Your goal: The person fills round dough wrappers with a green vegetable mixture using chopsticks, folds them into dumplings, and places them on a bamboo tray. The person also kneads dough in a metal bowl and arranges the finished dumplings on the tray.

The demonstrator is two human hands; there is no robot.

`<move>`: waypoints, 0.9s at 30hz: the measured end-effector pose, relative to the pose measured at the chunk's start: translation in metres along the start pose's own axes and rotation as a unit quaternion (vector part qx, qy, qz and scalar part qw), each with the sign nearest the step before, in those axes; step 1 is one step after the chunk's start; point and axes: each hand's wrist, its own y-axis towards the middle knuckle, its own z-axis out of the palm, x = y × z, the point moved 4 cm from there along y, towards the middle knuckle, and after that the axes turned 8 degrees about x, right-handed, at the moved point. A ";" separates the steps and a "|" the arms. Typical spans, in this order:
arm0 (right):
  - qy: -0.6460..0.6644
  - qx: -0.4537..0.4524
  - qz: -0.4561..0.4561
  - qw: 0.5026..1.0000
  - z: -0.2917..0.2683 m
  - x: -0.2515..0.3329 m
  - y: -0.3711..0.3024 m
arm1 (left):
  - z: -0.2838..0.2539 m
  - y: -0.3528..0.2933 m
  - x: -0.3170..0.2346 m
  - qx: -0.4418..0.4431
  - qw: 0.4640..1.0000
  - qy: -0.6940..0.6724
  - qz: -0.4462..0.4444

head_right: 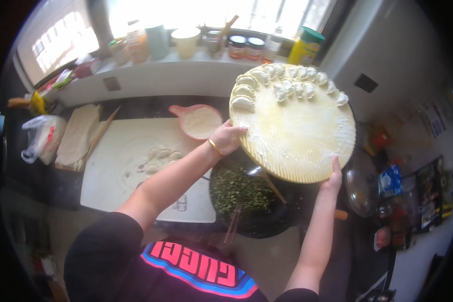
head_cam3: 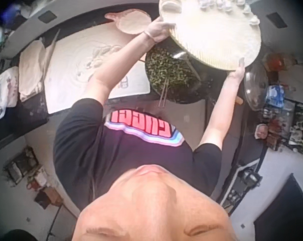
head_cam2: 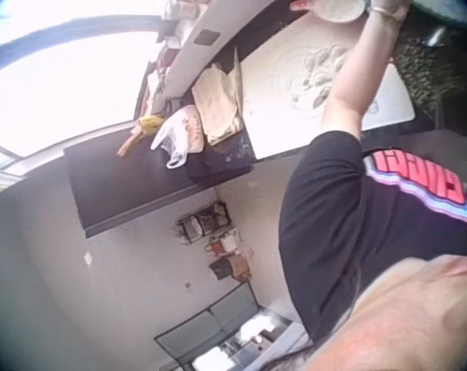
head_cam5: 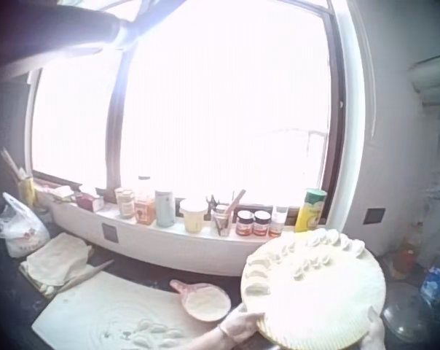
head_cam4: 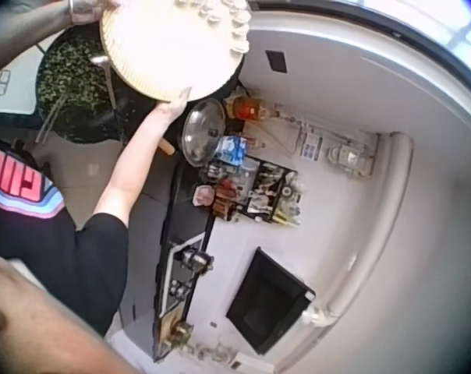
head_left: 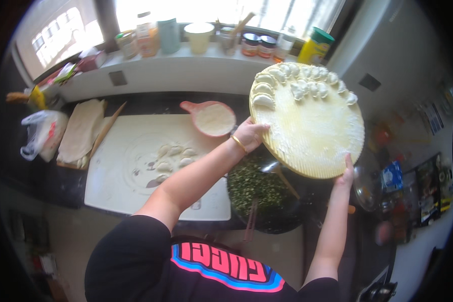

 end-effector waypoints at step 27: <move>0.037 0.125 0.332 0.934 0.277 -0.501 -0.540 | -0.070 -0.843 -0.241 -0.343 0.930 0.077 0.112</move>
